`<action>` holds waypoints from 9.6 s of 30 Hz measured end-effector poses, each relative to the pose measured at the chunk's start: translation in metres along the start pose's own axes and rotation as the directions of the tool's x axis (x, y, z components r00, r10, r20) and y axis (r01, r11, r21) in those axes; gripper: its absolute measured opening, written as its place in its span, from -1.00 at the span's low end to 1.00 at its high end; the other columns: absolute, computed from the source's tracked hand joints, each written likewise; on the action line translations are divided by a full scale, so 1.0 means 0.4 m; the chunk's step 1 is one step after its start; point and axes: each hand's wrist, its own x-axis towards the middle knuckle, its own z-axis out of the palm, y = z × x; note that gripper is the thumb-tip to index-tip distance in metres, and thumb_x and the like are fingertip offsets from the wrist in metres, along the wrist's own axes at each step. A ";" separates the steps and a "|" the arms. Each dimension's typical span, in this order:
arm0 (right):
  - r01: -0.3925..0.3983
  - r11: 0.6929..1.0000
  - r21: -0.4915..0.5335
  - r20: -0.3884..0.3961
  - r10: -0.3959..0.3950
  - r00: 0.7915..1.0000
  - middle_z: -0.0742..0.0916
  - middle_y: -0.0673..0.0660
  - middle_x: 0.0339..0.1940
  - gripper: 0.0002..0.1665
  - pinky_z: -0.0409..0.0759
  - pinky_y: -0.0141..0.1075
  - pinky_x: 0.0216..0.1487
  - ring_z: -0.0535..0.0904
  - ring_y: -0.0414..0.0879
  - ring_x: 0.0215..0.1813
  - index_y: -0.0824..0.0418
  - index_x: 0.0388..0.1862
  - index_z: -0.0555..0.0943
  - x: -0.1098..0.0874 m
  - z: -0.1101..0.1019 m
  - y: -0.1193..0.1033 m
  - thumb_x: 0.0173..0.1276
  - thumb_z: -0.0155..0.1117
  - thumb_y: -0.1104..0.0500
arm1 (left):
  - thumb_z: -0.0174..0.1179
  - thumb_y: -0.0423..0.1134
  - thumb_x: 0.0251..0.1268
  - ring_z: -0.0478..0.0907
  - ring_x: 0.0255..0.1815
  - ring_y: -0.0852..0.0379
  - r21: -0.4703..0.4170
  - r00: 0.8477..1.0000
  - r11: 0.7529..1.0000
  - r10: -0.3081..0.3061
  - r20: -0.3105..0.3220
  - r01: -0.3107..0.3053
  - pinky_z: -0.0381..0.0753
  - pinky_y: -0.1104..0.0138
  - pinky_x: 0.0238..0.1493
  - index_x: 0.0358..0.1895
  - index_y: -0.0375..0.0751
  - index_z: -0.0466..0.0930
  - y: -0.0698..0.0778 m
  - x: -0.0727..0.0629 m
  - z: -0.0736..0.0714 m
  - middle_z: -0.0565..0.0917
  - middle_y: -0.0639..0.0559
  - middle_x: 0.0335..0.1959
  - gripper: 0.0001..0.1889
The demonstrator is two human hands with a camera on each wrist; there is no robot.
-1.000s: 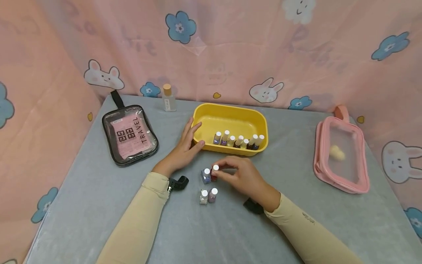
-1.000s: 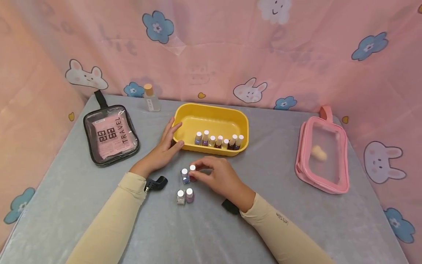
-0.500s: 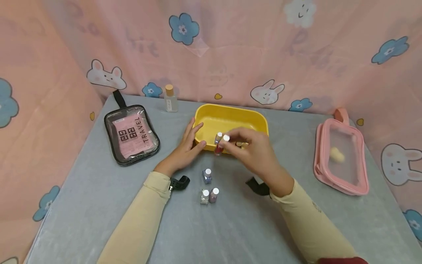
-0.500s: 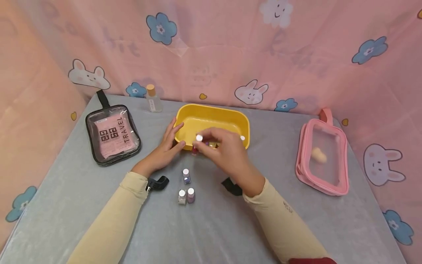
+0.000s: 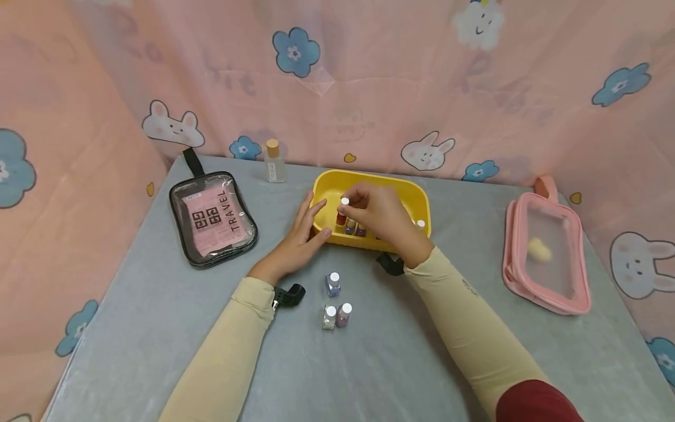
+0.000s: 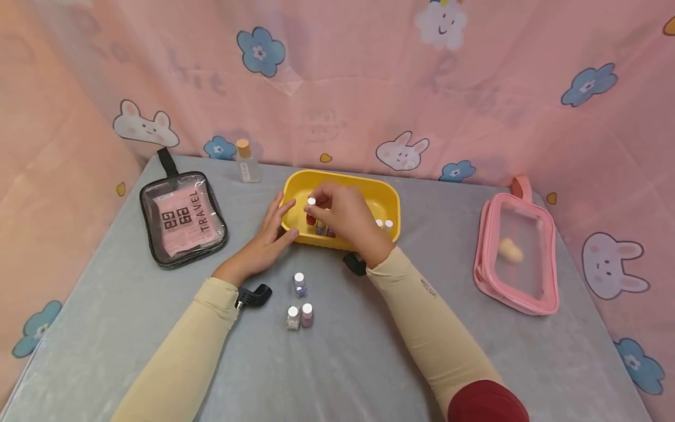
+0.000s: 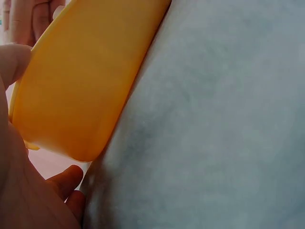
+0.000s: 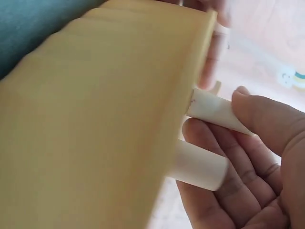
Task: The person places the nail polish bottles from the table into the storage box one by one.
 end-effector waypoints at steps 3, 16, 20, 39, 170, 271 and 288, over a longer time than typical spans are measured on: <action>-0.009 1.000 -0.019 0.023 0.009 1.000 0.83 0.05 -0.24 -0.80 0.75 -0.17 -0.08 0.76 -0.04 -0.13 0.19 -0.08 0.76 -0.003 0.009 0.011 0.43 0.54 0.13 | 0.02 -0.08 0.70 -0.35 0.74 -0.15 0.003 1.000 1.000 0.003 0.004 -0.003 -0.19 -0.23 0.61 0.73 -0.09 -0.01 -0.001 -0.002 0.004 -0.40 -0.10 0.77 -0.30; -0.096 0.990 -0.102 0.128 0.108 0.986 0.80 0.02 -0.28 -0.83 0.71 -0.23 -0.22 0.67 -0.04 -0.31 0.15 -0.14 0.75 -0.004 0.007 0.012 0.45 0.52 0.09 | 0.00 -0.06 0.72 -0.35 0.74 -0.13 -0.004 1.000 1.000 -0.006 0.015 0.006 -0.17 -0.24 0.61 0.74 -0.05 -0.01 -0.001 -0.001 0.012 -0.41 -0.07 0.77 -0.31; -0.110 0.989 -0.093 0.133 0.122 0.984 0.80 0.01 -0.31 -0.83 0.69 -0.24 -0.27 0.66 -0.03 -0.34 0.15 -0.17 0.75 0.001 0.003 0.011 0.45 0.52 0.08 | 0.00 -0.08 0.71 -0.35 0.74 -0.13 -0.003 1.000 1.000 -0.003 0.016 0.003 -0.18 -0.23 0.61 0.74 -0.07 -0.02 0.000 0.001 0.009 -0.41 -0.05 0.77 -0.31; 0.064 0.996 -0.063 -0.054 -0.067 0.996 0.78 0.07 0.23 -0.31 0.60 0.00 0.31 0.65 0.02 0.30 0.18 0.35 0.69 -0.155 -0.063 -0.065 0.32 0.61 -0.08 | 0.02 -0.04 0.71 -0.31 0.74 -0.14 0.010 1.000 1.000 -0.022 0.018 0.022 -0.15 -0.23 0.62 0.74 0.01 -0.03 0.005 0.005 0.000 -0.42 0.01 0.77 -0.30; 0.307 0.951 -0.028 0.076 -0.304 0.950 0.85 -0.03 -0.19 -0.79 0.72 -0.23 -0.04 0.78 -0.17 -0.10 0.17 -0.10 0.84 -0.246 0.125 0.008 0.31 0.63 0.17 | 0.03 -0.08 0.69 -0.36 0.74 -0.14 -0.008 1.000 1.000 0.000 0.006 0.000 -0.18 -0.29 0.59 0.74 -0.05 -0.04 0.000 0.002 0.000 -0.42 -0.06 0.77 -0.28; 0.246 0.966 0.080 0.265 -0.258 0.929 0.81 -0.21 -0.25 -0.86 0.69 -0.25 -0.07 0.73 -0.22 -0.15 0.03 -0.22 0.87 -0.317 0.116 -0.030 0.26 0.68 0.11 | 0.02 -0.08 0.70 -0.38 0.74 -0.08 -0.019 1.000 1.000 -0.018 0.023 0.018 -0.20 -0.25 0.61 0.74 -0.05 -0.02 0.002 0.001 -0.005 -0.42 0.01 0.77 -0.29; 0.209 0.974 0.090 0.102 -0.218 0.971 0.83 -0.10 -0.23 -0.83 0.76 -0.11 -0.08 0.75 -0.09 -0.18 0.16 -0.14 0.85 -0.243 -0.058 -0.034 0.31 0.62 0.20 | 0.03 -0.08 0.70 -0.38 0.74 -0.09 -0.016 1.000 1.000 -0.015 0.024 0.016 -0.21 -0.24 0.61 0.74 -0.04 -0.03 -0.004 0.001 -0.004 -0.42 0.01 0.77 -0.29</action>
